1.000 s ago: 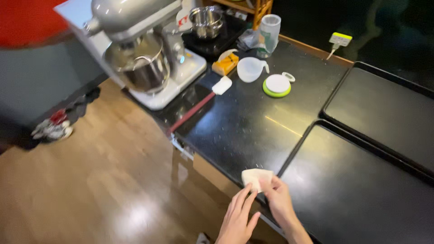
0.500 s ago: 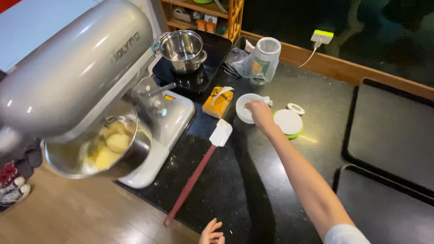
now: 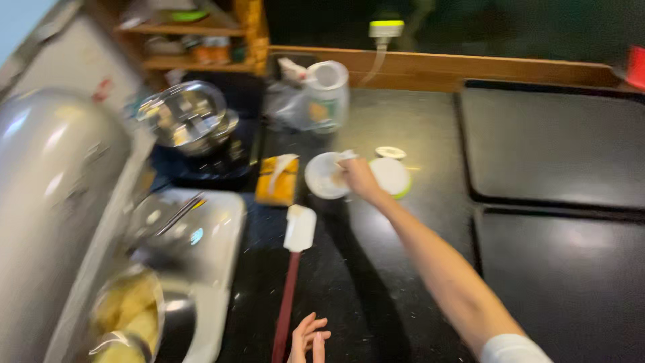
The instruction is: The person wipes two black baking trays with a cloth, then walks over to a stand mixer to check the consistency of the batter by hand.
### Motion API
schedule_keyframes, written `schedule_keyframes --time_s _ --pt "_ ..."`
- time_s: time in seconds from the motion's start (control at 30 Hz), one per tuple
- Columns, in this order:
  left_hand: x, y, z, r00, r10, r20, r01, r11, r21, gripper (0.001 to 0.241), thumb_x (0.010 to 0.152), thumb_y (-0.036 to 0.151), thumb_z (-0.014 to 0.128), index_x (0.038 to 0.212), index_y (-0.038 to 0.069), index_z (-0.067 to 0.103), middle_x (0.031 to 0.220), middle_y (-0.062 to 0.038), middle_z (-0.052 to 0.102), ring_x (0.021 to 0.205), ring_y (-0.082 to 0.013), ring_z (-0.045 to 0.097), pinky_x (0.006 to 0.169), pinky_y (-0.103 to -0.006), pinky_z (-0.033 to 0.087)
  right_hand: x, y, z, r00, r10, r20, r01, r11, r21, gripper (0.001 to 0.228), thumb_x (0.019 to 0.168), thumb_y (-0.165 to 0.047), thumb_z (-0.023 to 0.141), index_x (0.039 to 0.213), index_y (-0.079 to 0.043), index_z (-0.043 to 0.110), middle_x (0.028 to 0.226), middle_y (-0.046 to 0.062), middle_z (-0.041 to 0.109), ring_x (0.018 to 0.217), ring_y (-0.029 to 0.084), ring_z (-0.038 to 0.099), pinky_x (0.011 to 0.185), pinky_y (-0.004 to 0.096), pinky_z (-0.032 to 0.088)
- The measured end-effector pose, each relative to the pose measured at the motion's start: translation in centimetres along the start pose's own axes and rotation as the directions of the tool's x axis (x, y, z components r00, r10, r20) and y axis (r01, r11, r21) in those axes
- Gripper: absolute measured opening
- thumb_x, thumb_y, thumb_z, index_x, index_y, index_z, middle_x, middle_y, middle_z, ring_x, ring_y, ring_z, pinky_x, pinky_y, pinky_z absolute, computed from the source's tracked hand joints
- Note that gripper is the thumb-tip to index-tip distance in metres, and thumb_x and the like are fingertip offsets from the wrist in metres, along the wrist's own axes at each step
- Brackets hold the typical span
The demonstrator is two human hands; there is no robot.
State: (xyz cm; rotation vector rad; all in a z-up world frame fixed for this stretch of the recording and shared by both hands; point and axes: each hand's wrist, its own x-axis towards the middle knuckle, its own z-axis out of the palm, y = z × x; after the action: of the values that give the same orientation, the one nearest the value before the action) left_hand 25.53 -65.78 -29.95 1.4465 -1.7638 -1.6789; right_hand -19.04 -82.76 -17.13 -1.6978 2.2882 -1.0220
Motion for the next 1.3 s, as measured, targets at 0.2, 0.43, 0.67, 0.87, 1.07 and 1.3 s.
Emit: schedule_keyframes --time_s 0.2,0.43,0.67,0.87,1.07,1.3 --pt "2.0 7.0 4.3 0.976 0.124 0.18 -0.11 0.99 -0.089 0.045 0.101 0.02 0.045 0.142 0.003 0.047 0.119 -0.015 0.074 0.097 -0.0217 0.078 0.089 -0.0387 0.06 -10.6 0.1 -9.8 0.63 0.756 -0.18 -0.138 0.338 0.931 0.019 0.088 -0.006 0.068 0.105 0.0 0.074 0.093 0.005 0.075 0.084 0.015 0.068 0.075 0.032 0.054" --pt "-3.7 19.7 16.8 0.928 0.075 0.365 -0.092 0.995 0.028 0.043 0.101 0.025 0.046 0.137 0.004 0.055 0.123 -0.01 0.074 0.108 -0.02 0.074 0.088 -0.0373 0.055 -37.2 3.4 -26.5 0.415 0.512 -0.752 -0.616 0.766 0.182 0.029 0.092 0.001 0.054 0.114 -0.003 0.072 0.103 0.014 0.075 0.09 0.024 0.069 0.084 0.036 0.054" --pt "-0.7 23.2 37.7 0.768 0.612 0.187 -0.635 0.691 0.345 0.054 0.105 0.026 0.047 0.146 -0.009 0.041 0.157 -0.028 0.035 0.151 -0.0448 0.021 0.121 -0.0541 0.017 -39.1 13.7 -21.1 0.965 0.181 -0.192 -0.194 0.98 -0.047 0.056 0.091 -0.016 0.066 0.138 0.008 0.048 0.15 0.029 0.044 0.144 0.044 0.039 0.12 0.046 0.031" --pt "0.4 21.7 40.6 0.743 0.648 0.17 -0.597 0.527 0.604 0.048 0.106 0.02 0.042 0.147 -0.006 0.043 0.162 -0.026 0.032 0.156 -0.0455 0.014 0.124 -0.0616 0.006 -38.3 24.9 -26.8 0.996 0.084 -0.004 -0.084 0.985 -0.15 0.061 0.093 -0.031 0.068 0.137 0.008 0.051 0.153 0.029 0.041 0.145 0.042 0.036 0.122 0.047 0.027" --pt "-0.2 22.1 40.6 0.769 0.621 0.152 -0.552 0.526 0.647 0.047 0.108 0.024 0.044 0.145 -0.004 0.047 0.162 -0.022 0.034 0.156 -0.0431 0.016 0.125 -0.0606 0.006 -50.3 36.3 -42.3 0.824 0.529 -0.206 -0.558 0.82 -0.129 0.052 0.087 -0.018 0.068 0.131 0.005 0.051 0.13 0.024 0.053 0.124 0.042 0.052 0.108 0.045 0.041" --pt "-0.1 22.1 40.5 0.742 0.662 0.104 -0.556 0.522 0.646 0.044 0.108 0.025 0.048 0.142 -0.002 0.05 0.156 -0.017 0.045 0.155 -0.0388 0.024 0.128 -0.0584 0.011 -52.5 43.2 -44.2 0.613 0.512 -0.601 -0.757 0.598 -0.263 0.061 0.115 -0.026 0.055 0.148 0.021 0.036 0.156 0.041 0.033 0.148 0.052 0.03 0.124 0.055 0.021"
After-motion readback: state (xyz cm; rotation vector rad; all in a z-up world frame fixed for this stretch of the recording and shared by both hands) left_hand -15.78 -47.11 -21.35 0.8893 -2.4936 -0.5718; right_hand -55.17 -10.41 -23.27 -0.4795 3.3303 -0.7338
